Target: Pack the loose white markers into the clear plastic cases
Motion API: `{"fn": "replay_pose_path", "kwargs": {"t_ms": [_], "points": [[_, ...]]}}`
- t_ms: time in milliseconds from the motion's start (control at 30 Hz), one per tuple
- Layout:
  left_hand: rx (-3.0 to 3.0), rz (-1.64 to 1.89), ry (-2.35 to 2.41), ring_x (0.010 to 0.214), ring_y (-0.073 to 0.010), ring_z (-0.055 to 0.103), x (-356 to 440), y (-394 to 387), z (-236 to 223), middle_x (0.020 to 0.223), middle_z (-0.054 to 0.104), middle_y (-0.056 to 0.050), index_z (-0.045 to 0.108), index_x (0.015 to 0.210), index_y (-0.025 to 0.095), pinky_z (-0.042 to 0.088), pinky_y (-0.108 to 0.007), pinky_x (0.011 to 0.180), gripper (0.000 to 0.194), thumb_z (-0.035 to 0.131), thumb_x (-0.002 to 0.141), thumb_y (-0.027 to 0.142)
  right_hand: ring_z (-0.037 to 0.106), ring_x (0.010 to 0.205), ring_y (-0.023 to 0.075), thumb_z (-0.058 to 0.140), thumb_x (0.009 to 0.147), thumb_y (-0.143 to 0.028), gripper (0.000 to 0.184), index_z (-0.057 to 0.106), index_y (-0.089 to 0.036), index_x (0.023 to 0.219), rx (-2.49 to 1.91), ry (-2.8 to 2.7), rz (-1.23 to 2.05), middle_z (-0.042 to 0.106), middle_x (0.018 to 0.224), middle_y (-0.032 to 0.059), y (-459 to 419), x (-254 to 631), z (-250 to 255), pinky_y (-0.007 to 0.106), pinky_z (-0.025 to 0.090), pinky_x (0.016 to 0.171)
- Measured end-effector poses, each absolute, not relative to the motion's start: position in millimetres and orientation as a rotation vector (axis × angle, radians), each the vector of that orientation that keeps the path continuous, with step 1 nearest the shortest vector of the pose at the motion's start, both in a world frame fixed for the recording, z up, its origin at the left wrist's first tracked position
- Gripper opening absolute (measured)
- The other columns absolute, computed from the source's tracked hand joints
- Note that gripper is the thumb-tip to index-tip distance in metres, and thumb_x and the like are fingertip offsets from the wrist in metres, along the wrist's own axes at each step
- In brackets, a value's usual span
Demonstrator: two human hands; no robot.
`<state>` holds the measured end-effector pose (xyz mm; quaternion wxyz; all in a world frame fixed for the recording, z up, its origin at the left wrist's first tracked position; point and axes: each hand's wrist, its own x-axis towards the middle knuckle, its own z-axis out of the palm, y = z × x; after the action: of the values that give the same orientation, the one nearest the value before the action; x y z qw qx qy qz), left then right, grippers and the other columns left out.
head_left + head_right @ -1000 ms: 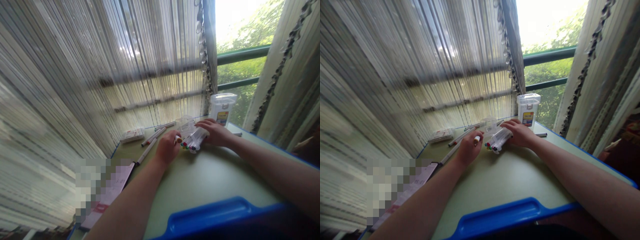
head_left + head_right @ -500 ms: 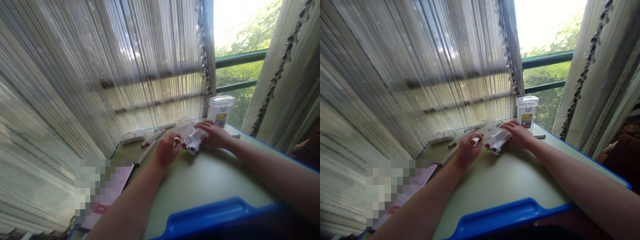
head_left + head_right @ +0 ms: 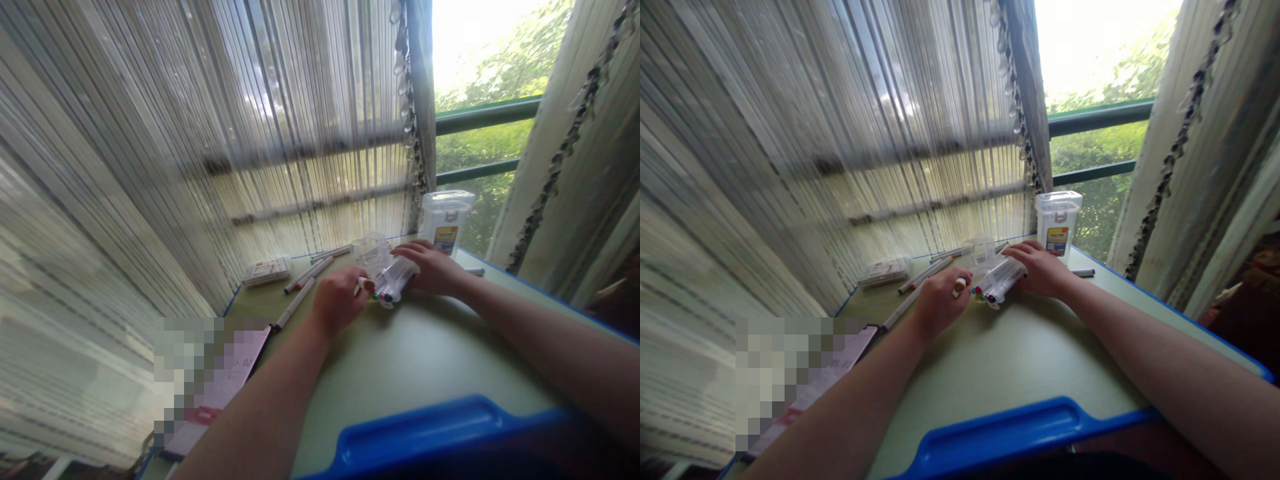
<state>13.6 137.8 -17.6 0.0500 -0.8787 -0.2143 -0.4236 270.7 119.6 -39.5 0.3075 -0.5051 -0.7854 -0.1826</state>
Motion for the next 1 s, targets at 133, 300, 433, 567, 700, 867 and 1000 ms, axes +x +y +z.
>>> {"fn": "replay_pose_path", "kwargs": {"t_ms": [133, 300, 433, 567, 700, 867, 1000], "points": [[-2.703, -0.858, -0.657, 0.079, -0.019, 0.064, 13.9, 133.7, -12.5, 0.081, 0.069, -0.006, 0.063, 0.085, 0.017, 0.052, -0.03, 0.072, 0.011, 0.053, 0.079, 0.017, 0.051, 0.112, 0.0343, 0.072, 0.064, -0.025, 0.062, 0.058, -0.019, 0.123, -1.37, -2.073, -0.492, 0.062, 0.12, 0.0135, 117.7, 271.1, -37.3, 0.05, 0.049, 0.09], [-2.731, -0.418, -0.705, 0.096, -0.0241, 0.06, 16.5, 130.8, -8.4, 0.101, 0.066, -0.01, 0.064, 0.096, 0.016, 0.051, -0.033, 0.079, 0.02, 0.051, 0.082, 0.02, 0.051, 0.114, 0.0353, 0.073, 0.063, -0.025, 0.064, 0.058, -0.02, 0.125, -1.427, -2.063, -0.477, 0.062, 0.121, 0.0131, 116.5, 273.5, -36.2, 0.051, 0.048, 0.092], [-2.772, -0.207, -0.785, 0.091, -0.0242, 0.062, 17.9, 131.5, -9.9, 0.102, 0.066, -0.01, 0.063, 0.105, 0.017, 0.051, -0.035, 0.08, 0.027, 0.051, 0.082, 0.024, 0.05, 0.114, 0.0361, 0.073, 0.063, -0.028, 0.065, 0.058, -0.02, 0.125, -1.444, -2.072, -0.47, 0.062, 0.121, 0.0134, 115.5, 274.1, -35.1, 0.051, 0.047, 0.093], [-2.806, -0.164, -0.77, 0.093, -0.0244, 0.062, 17.8, 134.5, -12.3, 0.098, 0.067, -0.01, 0.063, 0.105, 0.017, 0.05, -0.036, 0.083, 0.027, 0.05, 0.081, 0.022, 0.051, 0.113, 0.035, 0.073, 0.064, -0.029, 0.063, 0.058, -0.021, 0.125, -1.427, -2.082, -0.468, 0.062, 0.121, 0.0126, 114.5, 274.2, -34.5, 0.051, 0.047, 0.093], [-2.836, -0.346, -0.803, 0.088, -0.0226, 0.063, 16.8, 137.1, -15.3, 0.094, 0.068, -0.009, 0.064, 0.099, 0.017, 0.05, -0.034, 0.08, 0.022, 0.051, 0.081, 0.021, 0.05, 0.114, 0.0346, 0.071, 0.066, -0.028, 0.062, 0.057, -0.022, 0.125, -1.413, -2.063, -0.477, 0.061, 0.122, 0.0126, 114.8, 274.4, -36.0, 0.051, 0.047, 0.092], [-2.827, -1.027, -0.801, 0.081, -0.0184, 0.063, 17.3, 140.9, -15.6, 0.088, 0.066, -0.008, 0.061, 0.081, 0.017, 0.052, -0.032, 0.076, 0.009, 0.054, 0.077, 0.012, 0.048, 0.114, 0.0358, 0.071, 0.065, -0.026, 0.061, 0.057, -0.022, 0.125, -1.394, -2.046, -0.462, 0.061, 0.121, 0.0121, 117.2, 274.3, -38.2, 0.053, 0.047, 0.092], [-2.806, -1.558, -0.604, 0.084, -0.0179, 0.063, 20.7, 142.6, -12.3, 0.084, 0.065, -0.006, 0.057, 0.073, 0.018, 0.053, -0.034, 0.081, 0.009, 0.056, 0.075, 0.009, 0.049, 0.115, 0.0351, 0.071, 0.066, -0.026, 0.061, 0.055, -0.023, 0.125, -1.402, -1.971, -0.406, 0.061, 0.121, 0.0119, 121.9, 276.0, -41.9, 0.054, 0.045, 0.094]]}}
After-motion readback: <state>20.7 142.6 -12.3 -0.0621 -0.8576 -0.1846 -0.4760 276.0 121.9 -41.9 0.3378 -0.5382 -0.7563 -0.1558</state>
